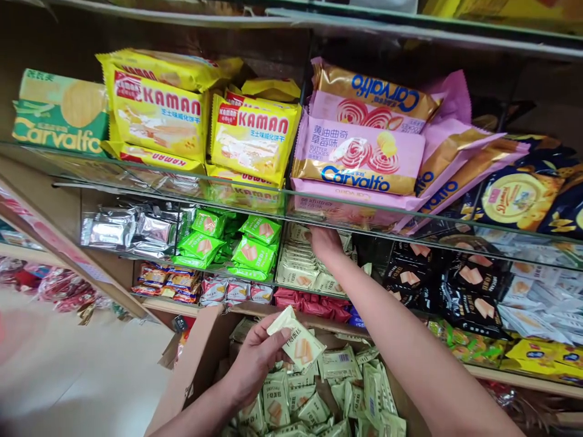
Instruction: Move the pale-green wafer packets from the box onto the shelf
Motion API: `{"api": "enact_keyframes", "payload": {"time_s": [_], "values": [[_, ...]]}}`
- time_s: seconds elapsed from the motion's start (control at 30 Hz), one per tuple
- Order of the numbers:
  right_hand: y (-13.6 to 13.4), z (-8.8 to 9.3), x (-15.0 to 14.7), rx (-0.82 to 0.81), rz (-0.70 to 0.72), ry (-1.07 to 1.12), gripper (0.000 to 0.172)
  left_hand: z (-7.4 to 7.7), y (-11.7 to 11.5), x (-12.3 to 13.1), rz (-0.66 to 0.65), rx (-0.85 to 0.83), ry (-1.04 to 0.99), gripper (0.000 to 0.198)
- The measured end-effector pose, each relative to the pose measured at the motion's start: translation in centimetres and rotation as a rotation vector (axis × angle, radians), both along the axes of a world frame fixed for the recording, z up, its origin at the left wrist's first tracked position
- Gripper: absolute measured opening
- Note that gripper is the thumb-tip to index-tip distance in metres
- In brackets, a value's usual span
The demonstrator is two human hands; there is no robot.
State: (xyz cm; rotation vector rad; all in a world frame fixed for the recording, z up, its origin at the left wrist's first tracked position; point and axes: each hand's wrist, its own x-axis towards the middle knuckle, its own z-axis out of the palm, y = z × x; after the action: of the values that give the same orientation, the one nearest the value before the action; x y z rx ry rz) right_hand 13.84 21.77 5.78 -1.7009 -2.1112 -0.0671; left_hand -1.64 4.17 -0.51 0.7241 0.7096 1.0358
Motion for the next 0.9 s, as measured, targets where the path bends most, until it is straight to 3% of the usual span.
{"api": "enact_keyframes", "payload": {"time_s": [0.27,0.53,0.6,0.7,0.77,0.9], "values": [[-0.3,-0.6,-0.4,0.101,0.018,-0.104,0.035,0.0,-0.1,0.2,0.0,-0.019,0.038,0.03],[-1.4,0.0,-0.8,0.13,0.03,-0.064,0.018,0.4,0.0,0.4,0.045,-0.236,-0.201,0.018],[-3.4,0.5,-0.4,0.165,0.014,0.018,0.018,0.6,-0.1,0.3,0.035,-0.196,-0.219,0.018],[-8.9,0.9,0.9,0.151,0.032,0.318,0.019,0.8,0.0,0.1,0.024,-0.037,-0.154,0.022],[-13.2,0.5,1.9,-0.013,0.067,0.478,0.019,0.9,0.1,-0.2,0.064,0.086,-0.038,0.027],[-19.7,-1.0,3.1,-0.319,0.126,0.549,0.019,1.3,0.4,-0.3,0.149,0.29,0.239,0.03]]}}
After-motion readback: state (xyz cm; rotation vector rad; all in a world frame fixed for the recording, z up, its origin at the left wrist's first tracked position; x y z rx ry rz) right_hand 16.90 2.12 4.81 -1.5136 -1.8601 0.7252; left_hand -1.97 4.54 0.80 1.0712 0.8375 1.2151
